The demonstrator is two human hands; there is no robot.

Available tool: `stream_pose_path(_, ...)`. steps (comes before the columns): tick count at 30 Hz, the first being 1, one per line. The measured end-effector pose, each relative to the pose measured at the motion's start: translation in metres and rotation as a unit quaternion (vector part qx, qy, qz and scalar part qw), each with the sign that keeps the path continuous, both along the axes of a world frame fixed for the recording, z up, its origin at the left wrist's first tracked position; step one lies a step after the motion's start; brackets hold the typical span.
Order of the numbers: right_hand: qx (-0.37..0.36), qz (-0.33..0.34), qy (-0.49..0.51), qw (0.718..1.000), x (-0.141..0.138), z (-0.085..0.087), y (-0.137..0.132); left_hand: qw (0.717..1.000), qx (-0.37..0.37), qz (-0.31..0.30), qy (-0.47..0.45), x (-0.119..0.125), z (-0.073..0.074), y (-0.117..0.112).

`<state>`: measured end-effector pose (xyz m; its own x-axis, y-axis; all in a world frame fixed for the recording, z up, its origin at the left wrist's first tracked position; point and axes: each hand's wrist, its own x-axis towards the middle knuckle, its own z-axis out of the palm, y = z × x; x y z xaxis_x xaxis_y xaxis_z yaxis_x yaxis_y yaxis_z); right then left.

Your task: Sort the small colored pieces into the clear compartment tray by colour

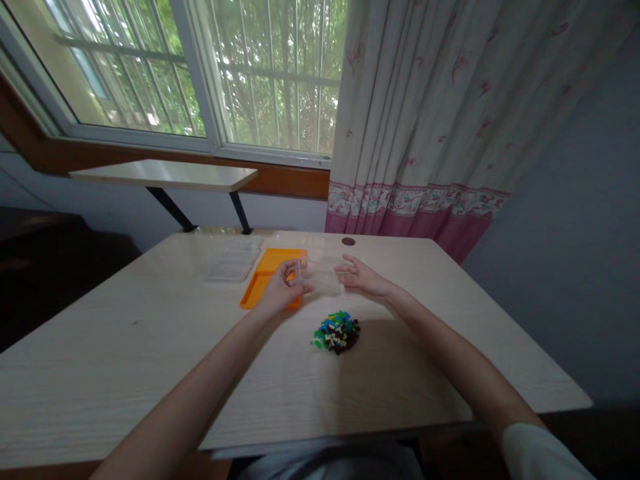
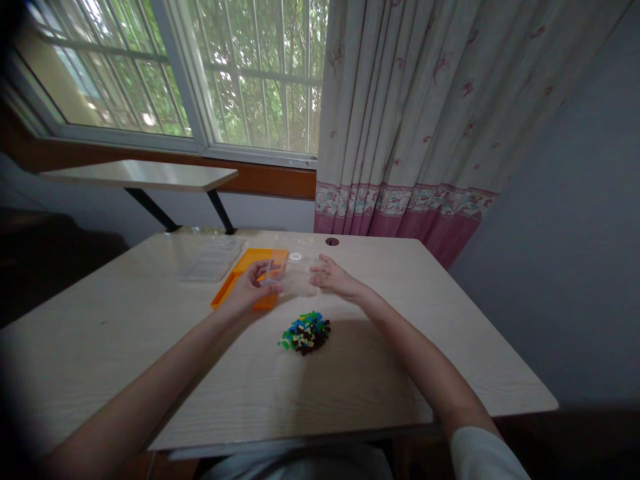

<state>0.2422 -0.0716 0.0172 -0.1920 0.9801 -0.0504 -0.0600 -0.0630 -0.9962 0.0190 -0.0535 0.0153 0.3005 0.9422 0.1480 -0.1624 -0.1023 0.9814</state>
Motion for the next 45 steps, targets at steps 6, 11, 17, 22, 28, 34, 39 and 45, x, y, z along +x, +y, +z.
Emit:
stream_pose_path(6, 0.084, 0.028, -0.084, 0.993, -0.008, -0.003, -0.002, 0.997, 0.034, -0.032, 0.054, -0.001, -0.002, -0.003)
stream_pose_path(11, 0.090, 0.049, -0.166, 0.981, 0.011, -0.009, 0.003, 0.917, 0.207, -0.001, 0.341, -0.021, 0.000, -0.003)
stream_pose_path(17, 0.094, 0.075, -0.266, 0.957, 0.018, -0.025, 0.004, 0.829, 0.273, -0.065, 0.484, -0.029, -0.006, 0.002)
stream_pose_path(22, 0.126, 0.056, -0.320, 0.937, 0.002, -0.029, -0.001, 0.807, 0.306, -0.098, 0.496, -0.027, -0.008, 0.004)
stream_pose_path(28, 0.134, 0.038, -0.328, 0.934, -0.002, -0.033, -0.003, 0.801, 0.310, -0.105, 0.502, -0.030, -0.006, 0.008)
stream_pose_path(34, 0.125, 0.027, -0.347, 0.929, -0.004, -0.036, -0.001, 0.802, 0.300, -0.107, 0.506, -0.031, -0.006, 0.009)
stream_pose_path(39, 0.113, 0.044, -0.332, 0.935, -0.003, -0.031, -0.004, 0.836, 0.272, -0.093, 0.466, -0.034, 0.002, 0.010)
stream_pose_path(45, 0.094, 0.058, -0.292, 0.950, 0.007, -0.023, -0.002, 0.814, 0.212, 0.252, 0.479, -0.086, 0.015, 0.041)
